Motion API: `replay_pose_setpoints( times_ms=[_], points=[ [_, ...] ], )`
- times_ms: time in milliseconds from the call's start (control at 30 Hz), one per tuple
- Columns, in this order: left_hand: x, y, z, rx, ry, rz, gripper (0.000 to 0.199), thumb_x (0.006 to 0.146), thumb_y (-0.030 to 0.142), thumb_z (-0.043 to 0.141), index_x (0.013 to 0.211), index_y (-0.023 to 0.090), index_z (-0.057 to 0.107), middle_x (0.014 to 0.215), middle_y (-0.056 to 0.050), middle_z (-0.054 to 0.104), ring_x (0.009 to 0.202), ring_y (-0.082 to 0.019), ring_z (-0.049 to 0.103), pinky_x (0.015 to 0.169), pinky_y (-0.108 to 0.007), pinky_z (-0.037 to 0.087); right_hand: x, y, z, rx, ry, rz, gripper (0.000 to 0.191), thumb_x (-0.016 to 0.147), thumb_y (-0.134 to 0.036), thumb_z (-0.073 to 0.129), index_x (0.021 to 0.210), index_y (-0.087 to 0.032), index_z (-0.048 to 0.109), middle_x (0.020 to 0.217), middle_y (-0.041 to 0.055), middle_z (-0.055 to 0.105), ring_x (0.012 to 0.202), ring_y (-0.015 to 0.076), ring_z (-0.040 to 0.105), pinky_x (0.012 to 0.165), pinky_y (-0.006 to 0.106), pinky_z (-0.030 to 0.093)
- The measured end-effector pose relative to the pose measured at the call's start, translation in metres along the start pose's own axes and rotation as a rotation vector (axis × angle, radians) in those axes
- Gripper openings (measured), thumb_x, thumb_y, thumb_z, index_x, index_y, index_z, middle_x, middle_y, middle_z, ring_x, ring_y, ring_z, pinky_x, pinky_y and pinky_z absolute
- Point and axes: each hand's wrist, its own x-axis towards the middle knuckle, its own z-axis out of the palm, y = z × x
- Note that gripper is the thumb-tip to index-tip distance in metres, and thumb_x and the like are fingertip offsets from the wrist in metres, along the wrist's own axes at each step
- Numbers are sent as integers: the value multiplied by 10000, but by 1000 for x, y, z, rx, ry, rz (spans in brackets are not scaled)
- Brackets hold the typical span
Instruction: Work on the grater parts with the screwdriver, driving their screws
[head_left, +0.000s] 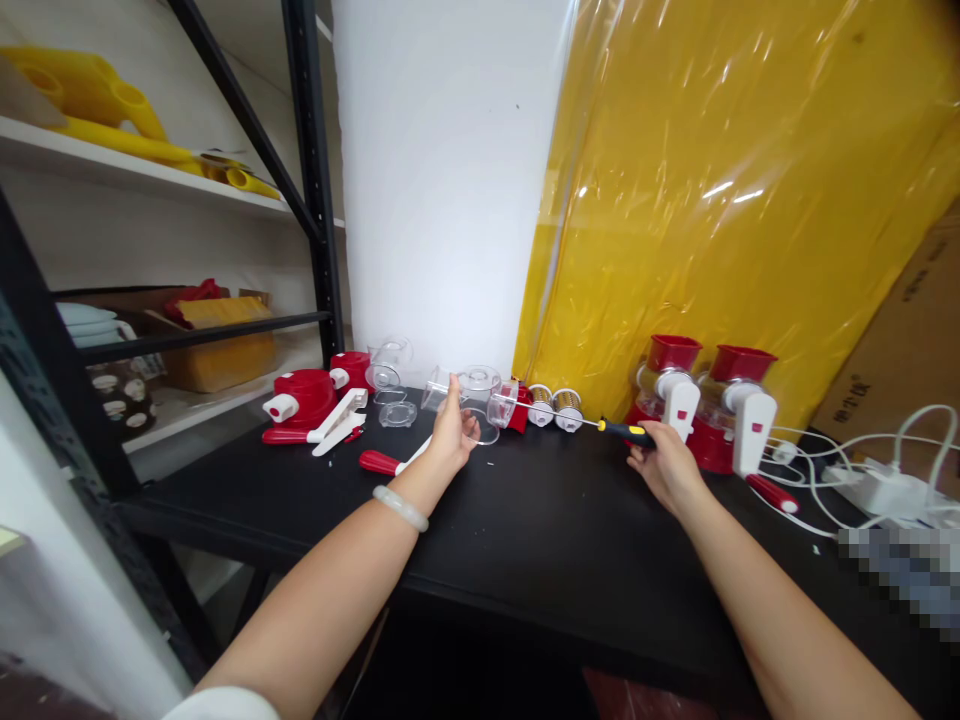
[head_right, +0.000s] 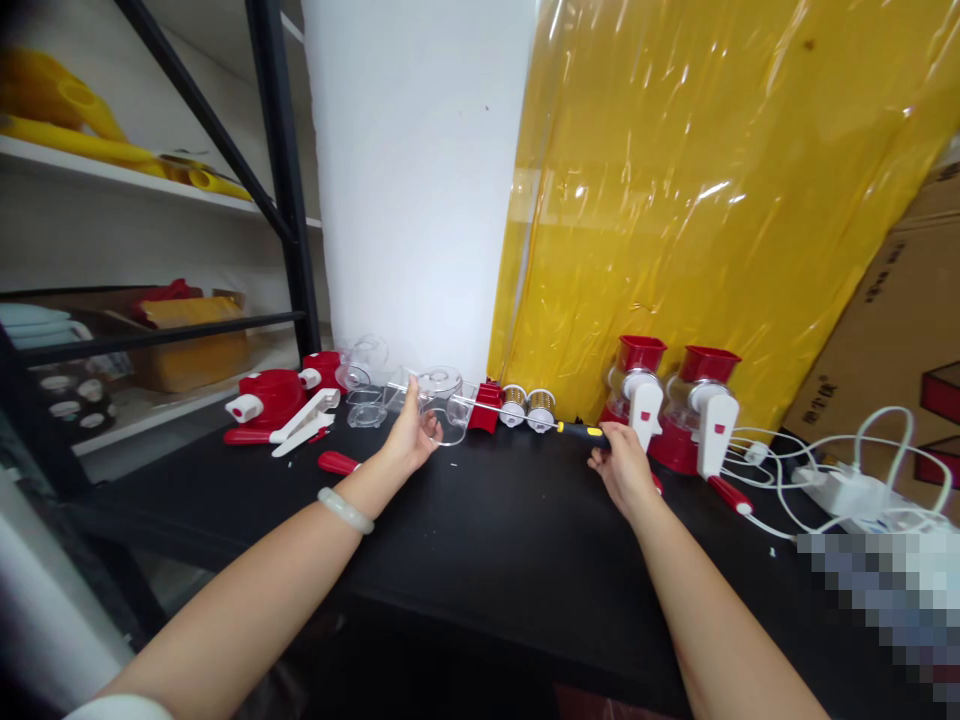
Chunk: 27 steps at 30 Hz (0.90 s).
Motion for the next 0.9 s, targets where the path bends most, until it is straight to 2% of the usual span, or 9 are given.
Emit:
replay_pose_setpoints(
  times_ms=[67,167,267,333,433,567,667,800,900],
  points=[
    [-1,0,0,-1,-4,-2,688,546,779,735,924,228,569,579,76,472,430,-42,457,462,-158,396,0,-5,0,129,-41,1,253,698,-419,696,834,-276,537,666,-35,596,594,168,611,584,340,537],
    [-2,0,1,0,-12,-5,689,544,781,733,915,226,566,580,75,474,430,-42,460,459,-157,395,-2,-9,-1,307,-113,13,220,722,-434,669,861,-283,589,764,11,661,785,224,670,712,399,564],
    [-1,1,1,-3,-2,-2,688,540,780,737,915,230,565,584,73,485,432,-44,470,461,-160,404,-4,-6,2,215,-46,26,425,806,-679,548,815,-256,585,654,26,639,611,206,631,539,346,520],
    [0,2,1,-11,14,-5,681,545,782,732,912,232,566,583,70,492,429,-47,475,457,-163,403,-4,-2,4,23,9,16,545,793,-781,508,773,-240,566,494,-15,535,409,149,484,386,273,376],
    [1,2,0,-19,28,-9,672,549,782,729,898,231,568,573,70,487,422,-48,473,449,-164,397,-4,0,6,-70,6,-27,445,752,-666,676,785,-239,559,415,-89,402,341,92,331,361,226,265],
    [-2,1,1,-16,-6,-10,663,551,775,736,885,229,564,568,71,477,423,-47,467,453,-162,399,-5,-9,4,229,-75,23,292,666,-396,765,843,-277,565,607,-58,564,516,134,543,516,282,466],
    [-3,1,1,-11,-15,-15,658,562,774,731,883,224,562,571,67,480,428,-49,467,455,-165,401,-6,-13,2,310,-124,88,264,721,-482,707,826,-276,580,704,-11,634,662,186,634,618,342,522],
    [0,2,0,0,0,6,670,559,784,724,889,224,561,569,71,470,429,-48,467,461,-163,402,-5,-6,2,178,-124,119,514,823,-723,559,664,-242,470,452,-47,449,399,110,393,438,262,371],
    [2,2,0,7,11,5,675,557,788,721,895,227,559,570,73,470,430,-47,472,464,-160,400,-3,-1,3,127,-89,95,450,788,-578,708,655,-240,442,400,-100,327,364,82,266,401,233,278]
  ],
)
